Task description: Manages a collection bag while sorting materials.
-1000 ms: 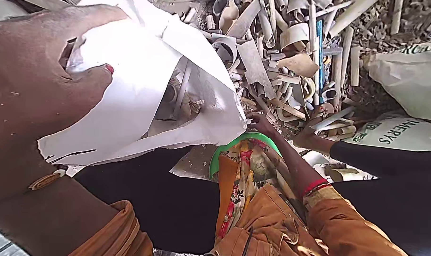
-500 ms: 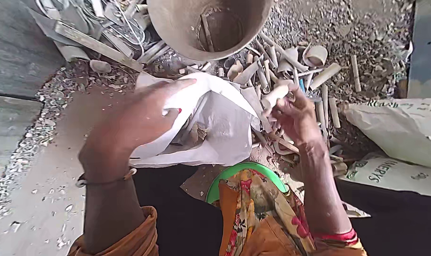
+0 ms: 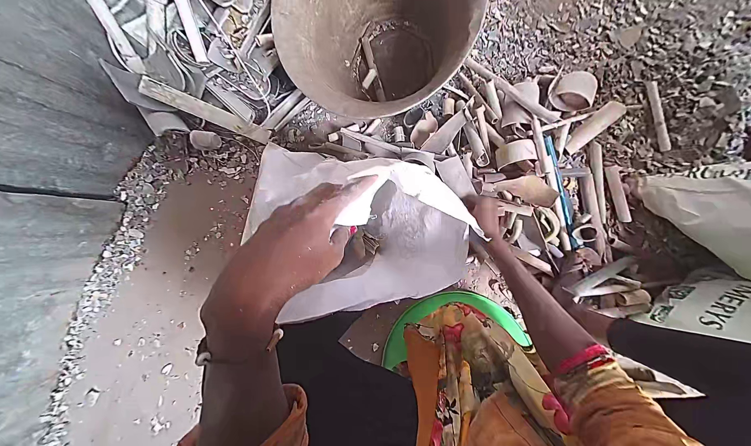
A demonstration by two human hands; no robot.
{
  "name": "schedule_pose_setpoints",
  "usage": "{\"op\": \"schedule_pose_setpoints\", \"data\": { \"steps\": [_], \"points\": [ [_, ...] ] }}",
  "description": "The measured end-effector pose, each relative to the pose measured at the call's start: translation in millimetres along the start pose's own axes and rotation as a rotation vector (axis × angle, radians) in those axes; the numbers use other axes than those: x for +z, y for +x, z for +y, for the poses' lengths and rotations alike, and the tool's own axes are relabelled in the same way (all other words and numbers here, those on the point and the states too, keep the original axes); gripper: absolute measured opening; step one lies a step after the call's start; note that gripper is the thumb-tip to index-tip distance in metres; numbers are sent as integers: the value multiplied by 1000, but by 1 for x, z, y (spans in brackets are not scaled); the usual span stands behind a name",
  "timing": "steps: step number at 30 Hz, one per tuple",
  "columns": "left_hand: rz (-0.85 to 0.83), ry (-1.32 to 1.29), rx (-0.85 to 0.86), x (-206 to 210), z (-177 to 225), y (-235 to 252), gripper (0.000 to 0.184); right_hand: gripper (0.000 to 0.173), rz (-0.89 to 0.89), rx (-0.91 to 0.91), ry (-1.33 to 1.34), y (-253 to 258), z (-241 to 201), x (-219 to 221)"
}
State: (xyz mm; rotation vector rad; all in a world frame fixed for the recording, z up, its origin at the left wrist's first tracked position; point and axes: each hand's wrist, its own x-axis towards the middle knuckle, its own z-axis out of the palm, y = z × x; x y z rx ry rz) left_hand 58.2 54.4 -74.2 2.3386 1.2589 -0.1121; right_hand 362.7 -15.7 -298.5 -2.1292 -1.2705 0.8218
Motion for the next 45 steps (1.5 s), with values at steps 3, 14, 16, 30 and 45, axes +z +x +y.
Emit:
{"op": "schedule_pose_setpoints", "data": {
  "steps": [3,14,16,30,45],
  "points": [
    [-15,6,40,2,-4,7,72,62,-463,213,-193,-41,58,49],
    [87,98,28,-10,-6,26,61,54,-676,124,-692,-62,122,94],
    [43,65,56,-6,0,26,60,50,-770,138,-685,-63,116,79],
    [212,35,27,-6,17,4,45,90,420,-214,280,-128,-39,-119],
    [302,26,133,-7,2,11,41,39,316,97,13,-59,17,-25]
  ]
}}
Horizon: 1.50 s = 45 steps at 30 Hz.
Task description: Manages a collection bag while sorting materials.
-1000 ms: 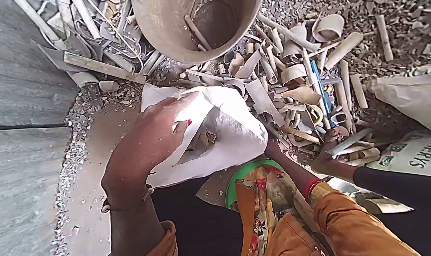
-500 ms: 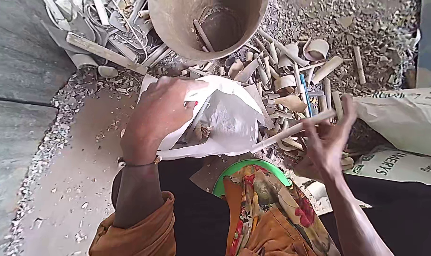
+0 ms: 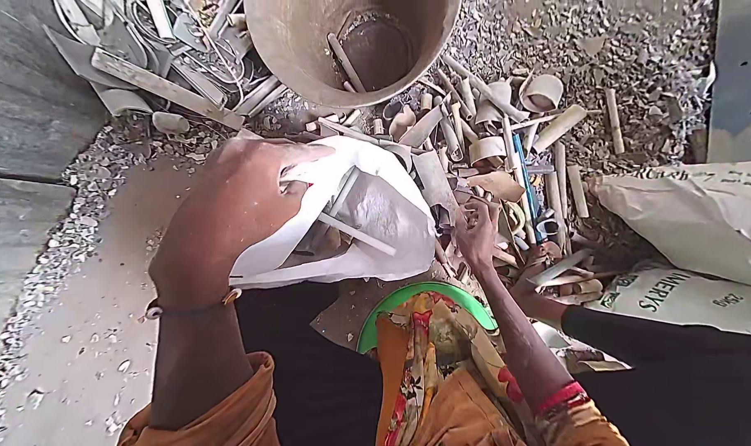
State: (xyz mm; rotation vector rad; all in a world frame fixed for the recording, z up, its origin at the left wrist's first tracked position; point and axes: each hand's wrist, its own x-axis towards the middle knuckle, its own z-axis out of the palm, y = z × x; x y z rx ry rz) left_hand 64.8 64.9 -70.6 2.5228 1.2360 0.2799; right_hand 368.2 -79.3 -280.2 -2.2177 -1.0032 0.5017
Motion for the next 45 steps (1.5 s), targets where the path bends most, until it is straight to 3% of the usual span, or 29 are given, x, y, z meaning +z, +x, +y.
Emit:
{"op": "schedule_pose_setpoints", "data": {
  "steps": [2,4,8,10,12,15,19,21,24,26,31,36,38,41,45],
  "points": [
    [-7,6,1,0,-1,5,41,67,-185,157,-153,21,22,16],
    [-27,21,-5,2,-1,11,42,91,-315,154,-311,39,40,38],
    [-72,53,-33,9,1,28,42,107,-486,62,-518,58,75,81],
    [-119,85,-92,9,10,37,43,97,-491,23,-576,62,83,92],
    [-160,92,-152,8,24,43,41,99,-503,-9,-583,65,86,89],
    [-136,89,-19,16,5,47,38,94,-466,24,-459,66,93,68],
    [-145,91,-66,13,7,44,37,80,-416,68,-221,53,115,41],
    [-146,66,-93,12,10,39,37,69,-428,147,-65,35,108,20],
    [-143,28,-114,11,9,32,36,31,-385,339,361,15,96,-10],
    [-170,10,-139,11,9,30,39,26,-382,391,610,11,86,-38],
    [-192,6,-158,11,8,26,40,50,-475,113,860,0,68,-127],
    [-13,1,-157,7,17,21,33,41,-671,-344,882,-42,35,-198],
    [55,14,-172,3,17,19,34,43,-717,-419,868,-49,29,-196],
    [205,-4,-79,2,8,13,31,46,-737,-273,730,-54,-11,-162],
    [314,-29,-14,-6,14,-4,26,28,-700,-139,582,-44,-112,-50]
  ]
}}
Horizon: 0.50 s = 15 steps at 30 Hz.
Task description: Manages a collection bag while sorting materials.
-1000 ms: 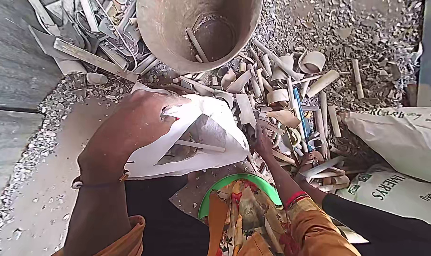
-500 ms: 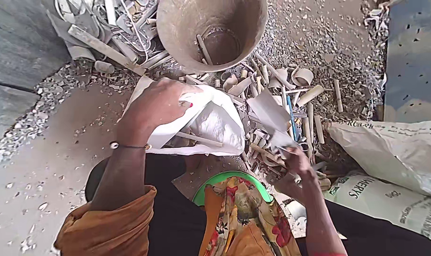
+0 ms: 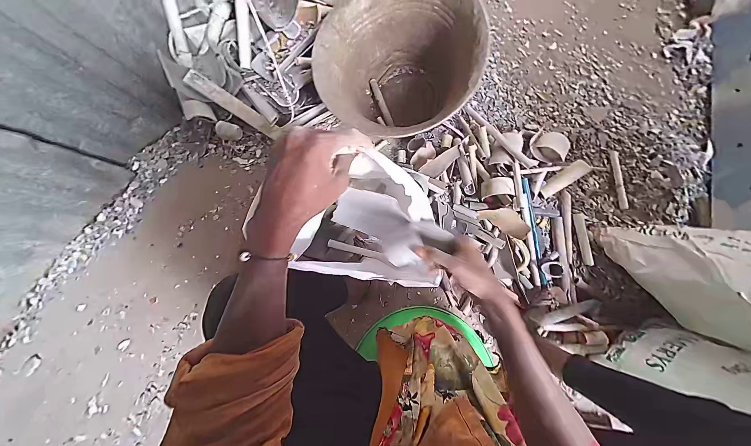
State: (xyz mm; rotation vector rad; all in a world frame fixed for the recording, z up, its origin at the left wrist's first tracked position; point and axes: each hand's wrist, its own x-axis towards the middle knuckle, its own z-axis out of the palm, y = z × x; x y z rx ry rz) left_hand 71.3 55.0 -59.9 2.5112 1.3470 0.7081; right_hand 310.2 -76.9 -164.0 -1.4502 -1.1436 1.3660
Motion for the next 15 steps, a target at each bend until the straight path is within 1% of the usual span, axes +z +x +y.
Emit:
{"op": "schedule_pose_setpoints", "data": {
  "steps": [1,3,4,5,6,8,9,10,11,12,13,15],
  "points": [
    [9,3,-2,-2,2,-4,27,36,3,22,-70,22,0,26],
    [50,17,10,-1,-1,-11,27,58,-93,47,-281,50,-2,63],
    [56,27,7,0,-4,-12,27,59,-154,39,-324,56,-3,75],
    [55,38,-3,0,-6,-11,28,57,-211,-10,-330,56,-4,80],
    [48,55,-8,0,-10,-11,29,50,-266,-74,-316,52,-5,80],
    [25,80,-11,0,-14,-11,31,34,-326,-253,-251,36,0,63],
    [11,88,1,1,-16,-10,31,29,-311,-324,-227,26,2,49],
    [-2,89,18,3,-17,-10,31,24,-223,-393,-217,16,5,33],
    [-16,91,36,5,-18,-8,32,20,-92,-432,-241,8,10,14],
    [-25,85,54,9,-18,-6,32,19,51,-430,-318,3,15,-9],
    [-33,82,61,13,-18,-4,33,20,190,-395,-440,4,22,-35],
    [-52,77,77,23,-18,1,34,22,407,-211,-663,20,45,-93]
  ]
}}
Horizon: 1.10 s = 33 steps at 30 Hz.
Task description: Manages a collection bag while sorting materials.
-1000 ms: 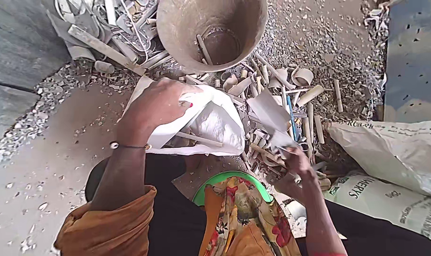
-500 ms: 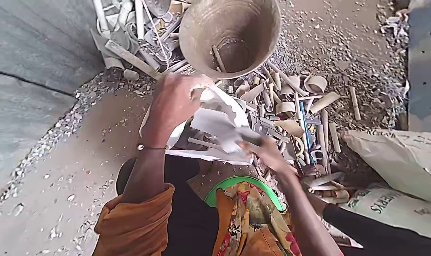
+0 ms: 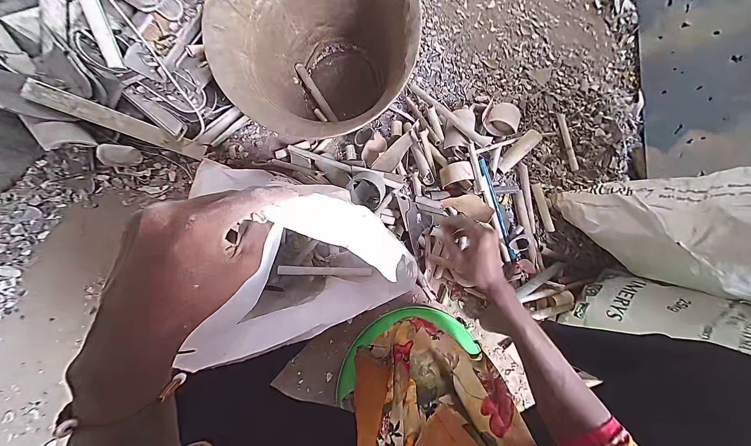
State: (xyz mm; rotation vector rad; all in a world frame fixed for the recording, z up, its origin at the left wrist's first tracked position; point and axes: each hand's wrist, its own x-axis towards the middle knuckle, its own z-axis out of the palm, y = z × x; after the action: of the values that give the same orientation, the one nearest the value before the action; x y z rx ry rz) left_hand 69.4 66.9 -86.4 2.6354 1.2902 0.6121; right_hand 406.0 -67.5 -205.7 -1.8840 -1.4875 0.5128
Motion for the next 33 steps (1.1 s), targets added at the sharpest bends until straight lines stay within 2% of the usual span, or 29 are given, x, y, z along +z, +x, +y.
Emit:
{"op": "schedule_pose_setpoints", "data": {
  "steps": [2,4,7,9,11,14,17,21,24,27,31,33],
  "points": [
    [-31,8,7,8,-1,4,36,34,2,326,-115,31,61,-15],
    [-48,13,13,13,0,10,36,61,-27,589,-161,59,119,-21],
    [-81,34,-15,20,-2,14,38,98,-42,743,-248,84,189,-14],
    [-109,43,-30,25,-4,15,38,110,-9,749,-254,93,224,-4],
    [-125,57,-29,29,-5,18,39,103,-12,752,-247,98,231,4],
    [-138,72,-14,30,-2,22,39,87,7,727,-291,90,215,23],
    [-138,61,15,31,0,24,39,75,9,648,-415,62,194,41],
    [-145,45,17,28,6,23,37,56,-36,575,-449,24,166,46],
    [-146,34,21,26,8,20,34,55,-146,490,-439,-9,163,49],
    [-158,10,5,23,10,17,29,55,-145,426,-483,-35,160,58],
    [-246,-22,-83,22,13,12,31,48,-9,285,-367,-57,142,48],
    [-316,-8,-120,24,13,9,39,42,10,261,-281,-58,124,28]
  ]
}}
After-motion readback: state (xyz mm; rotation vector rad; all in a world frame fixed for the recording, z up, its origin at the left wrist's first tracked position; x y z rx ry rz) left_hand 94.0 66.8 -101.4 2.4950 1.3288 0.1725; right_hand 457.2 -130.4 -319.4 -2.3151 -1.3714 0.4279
